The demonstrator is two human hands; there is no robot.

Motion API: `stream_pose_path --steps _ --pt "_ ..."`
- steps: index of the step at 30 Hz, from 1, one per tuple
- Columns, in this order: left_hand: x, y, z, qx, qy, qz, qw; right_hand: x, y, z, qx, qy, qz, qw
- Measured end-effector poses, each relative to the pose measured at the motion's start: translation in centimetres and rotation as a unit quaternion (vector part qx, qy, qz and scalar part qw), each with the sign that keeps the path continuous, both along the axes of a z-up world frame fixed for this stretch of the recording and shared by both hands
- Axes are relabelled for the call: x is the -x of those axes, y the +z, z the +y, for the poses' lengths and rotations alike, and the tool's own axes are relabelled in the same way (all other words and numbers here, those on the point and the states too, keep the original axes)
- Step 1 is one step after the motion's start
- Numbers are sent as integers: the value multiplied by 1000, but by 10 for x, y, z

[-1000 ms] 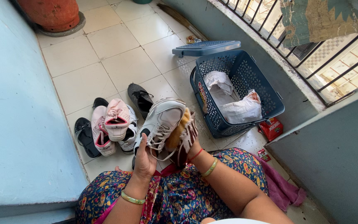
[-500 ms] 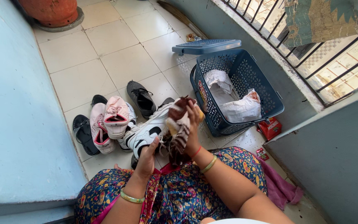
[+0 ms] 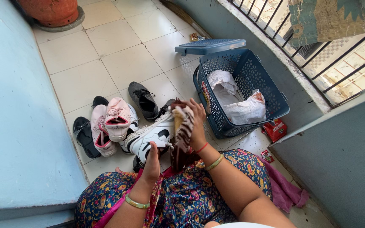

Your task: The person sits on a tiled floor and cleans a pair of white sneakers using a cloth. They wipe the exterior surfaces of the shoes, tie the laces, and then proceed to clean a pair of pink sneakers in a similar manner.

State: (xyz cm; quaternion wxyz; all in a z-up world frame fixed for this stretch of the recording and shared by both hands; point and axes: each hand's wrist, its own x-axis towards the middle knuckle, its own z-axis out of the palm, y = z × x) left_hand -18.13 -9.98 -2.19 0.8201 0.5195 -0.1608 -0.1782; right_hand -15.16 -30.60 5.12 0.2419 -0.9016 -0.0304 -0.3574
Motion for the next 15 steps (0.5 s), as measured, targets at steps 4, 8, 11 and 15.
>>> stream_pose_path --steps 4,8,11,15 --pt "-5 -35 0 -253 10 52 966 4 2 9 -398 58 39 915" --pt "-9 -46 3 -369 -15 6 929 40 23 47 -298 177 -9 938" --pt "-10 -39 5 -378 106 -372 841 58 39 55 -118 261 -35 958" --pt "0 -12 2 -410 103 -307 853 53 33 55 -7 236 -84 968"
